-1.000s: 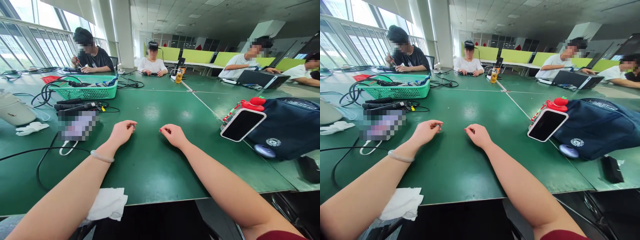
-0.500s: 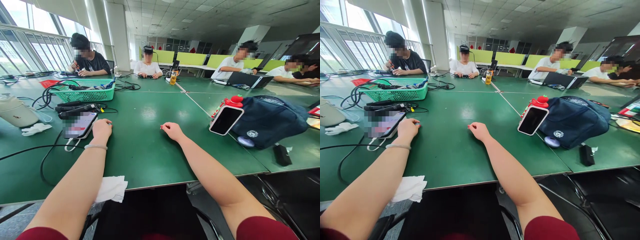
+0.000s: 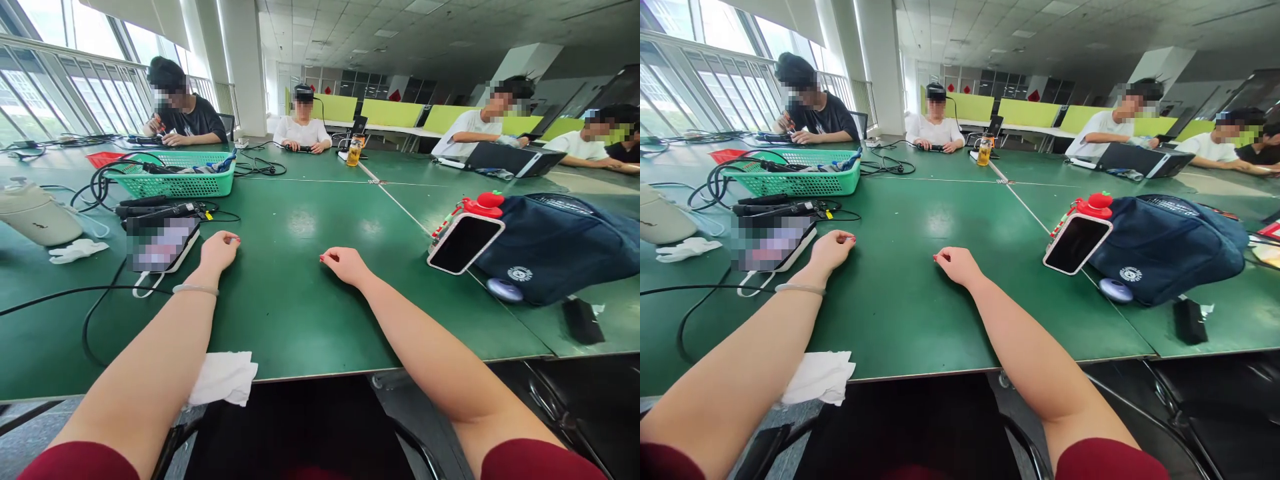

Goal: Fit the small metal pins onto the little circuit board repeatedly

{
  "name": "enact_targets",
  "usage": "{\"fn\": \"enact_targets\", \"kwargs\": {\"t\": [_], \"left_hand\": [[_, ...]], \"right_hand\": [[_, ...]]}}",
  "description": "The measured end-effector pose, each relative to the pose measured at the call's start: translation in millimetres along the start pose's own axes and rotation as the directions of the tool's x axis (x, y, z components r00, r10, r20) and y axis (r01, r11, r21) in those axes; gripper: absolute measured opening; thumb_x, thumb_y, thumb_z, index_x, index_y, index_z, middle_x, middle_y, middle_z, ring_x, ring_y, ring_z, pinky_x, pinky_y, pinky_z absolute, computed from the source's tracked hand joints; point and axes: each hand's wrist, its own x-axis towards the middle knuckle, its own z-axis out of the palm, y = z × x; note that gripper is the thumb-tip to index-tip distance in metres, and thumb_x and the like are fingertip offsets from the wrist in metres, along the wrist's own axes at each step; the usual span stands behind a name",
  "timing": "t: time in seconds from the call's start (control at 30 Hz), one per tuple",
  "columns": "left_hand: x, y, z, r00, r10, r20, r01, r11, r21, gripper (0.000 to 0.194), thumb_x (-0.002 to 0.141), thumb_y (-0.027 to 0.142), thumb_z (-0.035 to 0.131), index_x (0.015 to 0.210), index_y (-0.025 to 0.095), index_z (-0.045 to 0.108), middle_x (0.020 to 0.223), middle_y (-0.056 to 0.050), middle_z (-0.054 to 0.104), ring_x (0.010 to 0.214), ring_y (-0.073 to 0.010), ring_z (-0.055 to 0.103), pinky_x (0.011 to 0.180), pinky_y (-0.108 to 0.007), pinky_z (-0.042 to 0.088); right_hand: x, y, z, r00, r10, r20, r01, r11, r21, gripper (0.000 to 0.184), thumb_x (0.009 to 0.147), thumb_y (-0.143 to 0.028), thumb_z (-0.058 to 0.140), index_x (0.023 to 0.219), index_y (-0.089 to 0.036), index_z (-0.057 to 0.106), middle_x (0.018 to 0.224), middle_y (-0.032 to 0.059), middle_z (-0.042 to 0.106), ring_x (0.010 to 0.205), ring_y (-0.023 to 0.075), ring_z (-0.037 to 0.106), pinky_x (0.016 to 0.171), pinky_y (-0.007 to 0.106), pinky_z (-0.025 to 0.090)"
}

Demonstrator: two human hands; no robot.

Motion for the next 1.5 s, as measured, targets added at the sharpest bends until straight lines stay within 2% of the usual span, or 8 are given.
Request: {"fn": "enact_targets", "kwargs": {"t": [0.13,0.2,0.37,0.53,0.77,1.0,1.13,1.5], "left_hand": [[-19,27,20.3,0.970,0.188,0.156,-0.173,0.979,-0.106,0.017,0.072,0.031,0.063,0.086,0.021,0.066,0.087,-0.004,0.068,0.082,-0.0180,0.060,0.078,-0.030,0.044],[-32,42,27.0,0.885,0.358,0.298,-0.254,0.907,-0.335,0.022,0.069,0.034,0.067,0.084,0.018,0.066,0.082,-0.004,0.067,0.078,-0.0167,0.059,0.077,-0.030,0.044],[-48,57,28.9,0.845,0.431,0.317,-0.072,0.678,-0.731,0.034,0.072,0.044,0.065,0.092,0.017,0.061,0.088,-0.004,0.064,0.084,-0.0145,0.059,0.082,-0.030,0.045],[-43,51,33.5,0.871,0.395,0.291,-0.192,0.819,-0.540,0.026,0.072,0.039,0.065,0.087,0.018,0.064,0.087,-0.004,0.065,0.081,-0.0154,0.058,0.083,-0.032,0.043],[-62,67,33.7,0.676,0.560,0.479,-0.087,0.706,-0.703,0.026,0.078,0.039,0.060,0.092,0.016,0.061,0.090,-0.005,0.064,0.085,-0.0148,0.058,0.085,-0.032,0.044],[-57,66,32.2,0.779,0.482,0.401,-0.056,0.691,-0.721,0.031,0.074,0.042,0.064,0.090,0.016,0.060,0.090,-0.005,0.065,0.087,-0.0154,0.058,0.090,-0.034,0.042],[-56,65,34.5,0.781,0.490,0.387,-0.060,0.675,-0.735,0.033,0.075,0.043,0.064,0.092,0.016,0.062,0.093,-0.006,0.067,0.090,-0.0163,0.060,0.090,-0.034,0.042],[-57,66,34.0,0.774,0.416,0.477,0.026,0.733,-0.680,0.036,0.075,0.044,0.064,0.099,0.016,0.063,0.097,-0.008,0.070,0.071,-0.0123,0.059,0.070,-0.030,0.049]], "right_hand": [[-1,-12,7,0.997,-0.065,0.049,0.067,0.996,-0.056,0.029,0.085,-0.039,0.048,0.074,-0.019,0.065,0.067,-0.0001,0.062,0.060,0.0110,0.049,0.059,0.024,0.037],[-1,-17,8,0.991,-0.115,0.074,0.122,0.988,-0.093,0.026,0.086,-0.035,0.049,0.075,-0.019,0.066,0.070,0.0005,0.063,0.063,0.0113,0.051,0.061,0.024,0.037],[0,-18,10,0.988,-0.132,0.077,0.141,0.981,-0.132,0.022,0.085,-0.032,0.052,0.078,-0.019,0.068,0.072,0.0008,0.064,0.065,0.0116,0.053,0.063,0.024,0.038],[7,-14,15,0.989,-0.145,0.041,0.149,0.981,-0.122,0.016,0.084,-0.028,0.055,0.084,-0.019,0.068,0.078,0.0011,0.063,0.070,0.0114,0.052,0.067,0.025,0.040],[9,-18,26,0.962,-0.273,0.017,0.272,0.953,-0.132,0.019,0.084,-0.023,0.055,0.096,-0.018,0.067,0.088,0.0044,0.062,0.082,0.0136,0.054,0.077,0.028,0.043],[10,-16,27,0.914,-0.391,0.107,0.401,0.911,-0.097,0.026,0.085,-0.019,0.055,0.108,-0.020,0.067,0.111,0.0070,0.066,0.106,0.0192,0.054,0.097,0.040,0.041],[6,-24,22,0.888,-0.417,0.195,0.435,0.898,-0.060,0.021,0.081,-0.021,0.063,0.100,-0.023,0.071,0.108,0.0048,0.068,0.104,0.0185,0.056,0.093,0.037,0.043],[3,-27,23,0.968,-0.217,0.128,0.220,0.976,-0.008,0.004,0.071,-0.019,0.073,0.072,-0.018,0.069,0.072,-0.0015,0.055,0.067,0.0090,0.050,0.067,0.023,0.040]]}}
